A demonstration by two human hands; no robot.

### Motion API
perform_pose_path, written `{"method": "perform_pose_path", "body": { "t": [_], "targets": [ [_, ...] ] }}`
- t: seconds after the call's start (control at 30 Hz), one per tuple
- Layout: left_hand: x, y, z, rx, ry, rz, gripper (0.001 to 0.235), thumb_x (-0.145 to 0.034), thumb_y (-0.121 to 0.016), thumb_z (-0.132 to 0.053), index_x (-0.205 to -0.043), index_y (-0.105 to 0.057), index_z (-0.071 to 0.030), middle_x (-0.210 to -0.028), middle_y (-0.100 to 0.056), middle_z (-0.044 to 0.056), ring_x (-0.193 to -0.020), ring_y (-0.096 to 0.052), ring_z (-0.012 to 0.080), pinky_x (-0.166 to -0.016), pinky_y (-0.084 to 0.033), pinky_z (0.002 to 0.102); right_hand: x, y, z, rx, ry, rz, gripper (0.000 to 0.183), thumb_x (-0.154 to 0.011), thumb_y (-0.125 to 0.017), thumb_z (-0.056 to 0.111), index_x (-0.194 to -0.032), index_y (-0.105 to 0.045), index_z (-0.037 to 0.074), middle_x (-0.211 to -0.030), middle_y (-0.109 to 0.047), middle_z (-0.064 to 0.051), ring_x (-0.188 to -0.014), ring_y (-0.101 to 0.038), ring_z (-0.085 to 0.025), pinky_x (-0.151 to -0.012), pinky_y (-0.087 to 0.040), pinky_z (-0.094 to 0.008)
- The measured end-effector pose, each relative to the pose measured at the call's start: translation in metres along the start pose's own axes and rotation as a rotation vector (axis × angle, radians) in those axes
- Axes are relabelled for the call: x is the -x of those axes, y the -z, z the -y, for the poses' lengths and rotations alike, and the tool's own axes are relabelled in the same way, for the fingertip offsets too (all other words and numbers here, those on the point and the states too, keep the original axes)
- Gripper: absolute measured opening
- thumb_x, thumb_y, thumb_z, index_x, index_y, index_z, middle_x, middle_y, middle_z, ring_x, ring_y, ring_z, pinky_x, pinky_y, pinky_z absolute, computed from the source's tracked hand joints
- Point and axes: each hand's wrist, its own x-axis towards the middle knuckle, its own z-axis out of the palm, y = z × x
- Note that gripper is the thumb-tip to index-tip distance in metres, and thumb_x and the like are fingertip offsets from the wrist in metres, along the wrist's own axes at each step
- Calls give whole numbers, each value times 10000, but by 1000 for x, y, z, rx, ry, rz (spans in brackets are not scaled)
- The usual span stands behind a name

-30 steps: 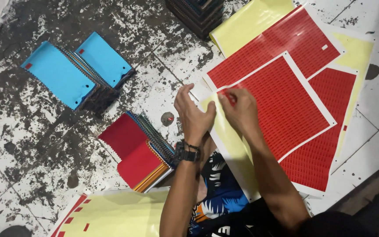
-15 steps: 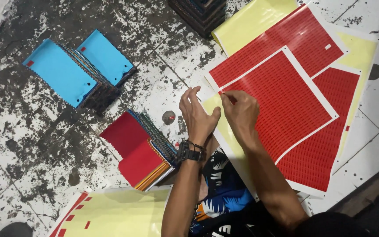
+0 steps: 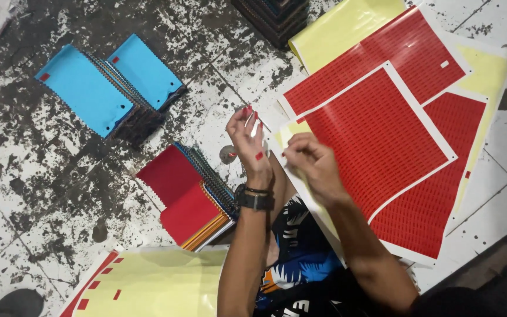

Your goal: The person sits on the floor and assembles notebooks by peeling red adhesive strips from a sheet and applying them to the spine of a notebook. They repeat this process for several notebooks, stacking the finished items.

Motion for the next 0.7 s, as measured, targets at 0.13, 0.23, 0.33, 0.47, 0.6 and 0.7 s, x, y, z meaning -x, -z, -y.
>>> {"method": "perform_pose_path", "body": {
  "t": [0.13,0.23,0.33,0.47,0.6,0.7],
  "targets": [
    [-1,2,5,115,32,-20,438,-1043,-356,-468,-1342,-377,-149,-1359,-399,130,-1354,-381,345,-1153,-213,624,5,-14,-8,17,12,90,167,-889,-797,139,-930,-727,-8,-1091,-552,-107,-1012,-554,-141,-861,-530,-261],
    [-4,8,15,97,15,-60,503,-1039,-340,-530,-1371,-399,-158,-1369,-437,180,-1375,-390,401,-1154,-181,672,3,-12,-17,128,17,75,227,-847,-870,183,-927,-756,3,-1041,-567,-70,-918,-586,-102,-776,-549,-203],
    [-6,13,19,36,-27,-84,537,-1052,-296,-538,-1400,-377,-136,-1355,-439,203,-1364,-384,404,-1159,-177,659,0,-5,-1,386,37,8,437,-755,-949,323,-1036,-744,58,-1093,-575,-61,-867,-608,-106,-715,-544,-199],
    [4,4,-4,-470,-81,-9,607,-895,-654,-257,-1408,-371,-97,-1343,-463,206,-1328,-438,392,-1103,-369,593,-27,16,8,619,208,-213,442,-815,-892,199,-1152,-688,-3,-908,-598,-123,-775,-632,-215,-673,-528,-290],
    [23,1,-13,-869,-61,183,907,-691,-805,-219,-1471,-357,-108,-1405,-439,203,-1367,-401,454,-1100,-396,602,-56,29,3,1014,287,-162,324,-973,-734,263,-1110,-726,-31,-886,-634,-207,-835,-668,-386,-741,-531,-470],
    [23,5,2,-949,-70,245,949,-657,-793,-241,-1492,-359,-109,-1426,-410,215,-1394,-347,471,-1140,-312,631,-67,36,-16,1099,214,-137,233,-880,-767,247,-1038,-787,76,-808,-657,-145,-801,-683,-345,-728,-539,-456]
  ]
}}
